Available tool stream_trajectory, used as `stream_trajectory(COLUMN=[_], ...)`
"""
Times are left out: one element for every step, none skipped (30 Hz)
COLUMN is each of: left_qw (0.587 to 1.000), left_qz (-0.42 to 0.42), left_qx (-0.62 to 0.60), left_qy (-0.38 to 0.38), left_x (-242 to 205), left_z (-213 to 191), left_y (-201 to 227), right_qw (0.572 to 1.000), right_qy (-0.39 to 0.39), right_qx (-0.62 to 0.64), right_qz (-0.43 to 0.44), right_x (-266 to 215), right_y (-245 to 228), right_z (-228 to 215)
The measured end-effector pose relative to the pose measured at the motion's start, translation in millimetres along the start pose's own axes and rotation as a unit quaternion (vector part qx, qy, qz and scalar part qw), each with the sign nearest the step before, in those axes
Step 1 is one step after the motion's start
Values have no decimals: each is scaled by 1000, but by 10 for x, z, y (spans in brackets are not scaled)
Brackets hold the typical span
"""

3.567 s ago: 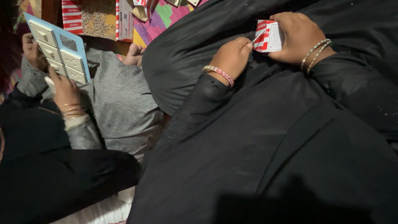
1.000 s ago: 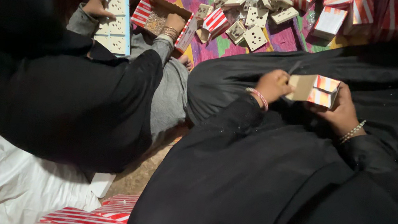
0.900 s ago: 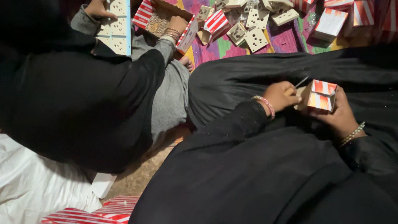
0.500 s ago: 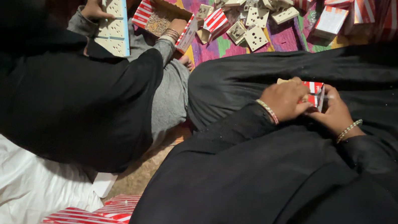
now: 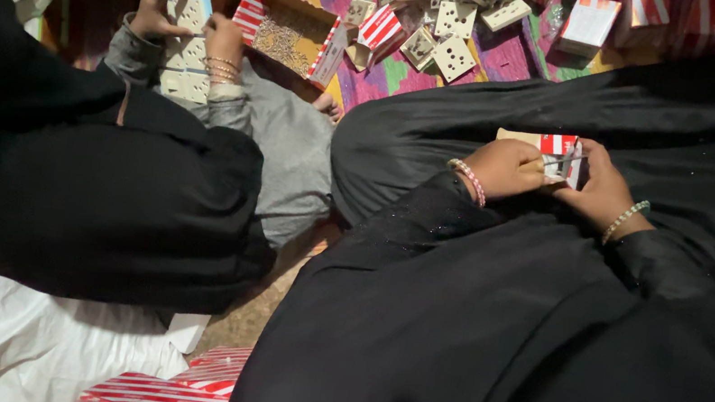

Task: The person uses a small tool to manipulate white electrical socket components, then places them into small red-and-white striped boxes. The person repeats this process with multiple components and boxes while seated on the floor.

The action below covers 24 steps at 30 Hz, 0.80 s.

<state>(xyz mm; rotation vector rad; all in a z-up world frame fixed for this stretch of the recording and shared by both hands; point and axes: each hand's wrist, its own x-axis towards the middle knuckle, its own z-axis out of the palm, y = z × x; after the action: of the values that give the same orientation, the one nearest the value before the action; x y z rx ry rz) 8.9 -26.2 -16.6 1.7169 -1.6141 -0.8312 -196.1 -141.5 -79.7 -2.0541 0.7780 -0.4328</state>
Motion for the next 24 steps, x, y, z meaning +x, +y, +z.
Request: stream_trajectory(left_qw=[1000, 1000, 999, 997, 992, 987, 980, 971, 972, 973, 973, 973, 973, 971, 970, 969, 968, 969, 971, 972, 973, 974, 975, 980], left_qz=[0, 4, 21, 40, 59, 54, 50, 46, 61, 75, 88, 70, 53, 34, 36, 40, 44, 43, 42, 40, 41, 43, 45, 21], left_qx=[6, 10, 31, 52, 72, 108, 145, 182, 168, 152, 135, 133, 131, 130, 137, 146, 154, 158, 162, 166, 159, 150, 141, 118], left_qy=[-12, -29, 8, 44, 81, 103, 125, 148, 154, 158, 163, 174, 185, 198, 197, 196, 195, 184, 173, 162, 164, 164, 165, 160], left_x=[-13, -12, -34, -80, -126, -164, -201, -210, -206, -213, -217, -208, -194, -186, -191, -189, -186, -180, -181, -187, -200, -211, -205, -199], left_z=[9, 36, 73, 124, 170, 206, 237, 228, 190, 153, 105, 50, -10, -79, -138, -210, -261, -291, -316, -335, -353, -363, -377, -393], left_y=[-6, 14, 52, 107, 171, 239, 313, 377, 430, 478, 519, 552, 580, 602, 626, 640, 659, 674, 684, 693, 692, 676, 647, 608], right_qw=[1000, 1000, 999, 999, 995, 989, 991, 992, 992, 993, 993, 994, 994, 993, 993, 994, 995, 995, 988, 977, 963, 966, 969, 971], right_qy=[-2, -1, 1, -5, -10, -15, -13, -11, -9, -2, 5, 12, 7, 2, -4, -26, -48, -69, -86, -103, -120, -118, -116, -116], right_qx=[2, 3, 3, 51, 98, 144, 135, 127, 119, 117, 115, 112, 112, 114, 116, 102, 88, 74, 130, 185, 240, 228, 216, 205], right_qz=[10, 23, 36, 20, 4, -14, 2, 15, 29, 21, 13, 5, -6, -20, -34, -28, -23, -17, -12, -8, -5, -13, -21, -29], right_x=[26, 24, 21, 17, 18, 21, 17, 48, 74, 66, 57, 45, 23, 17, 5, 14, 13, 16, 28, 33, 34, 31, 33, 25], right_y=[30, 64, 101, 136, 164, 187, 206, 210, 207, 200, 186, 168, 143, 106, 63, 14, -29, -59, -89, -123, -144, -146, -141, -127], right_z=[29, 47, 54, 68, 94, 101, 93, 89, 81, 77, 75, 68, 59, 62, 62, 65, 56, 35, 31, 41, 40, 32, 35, 44])
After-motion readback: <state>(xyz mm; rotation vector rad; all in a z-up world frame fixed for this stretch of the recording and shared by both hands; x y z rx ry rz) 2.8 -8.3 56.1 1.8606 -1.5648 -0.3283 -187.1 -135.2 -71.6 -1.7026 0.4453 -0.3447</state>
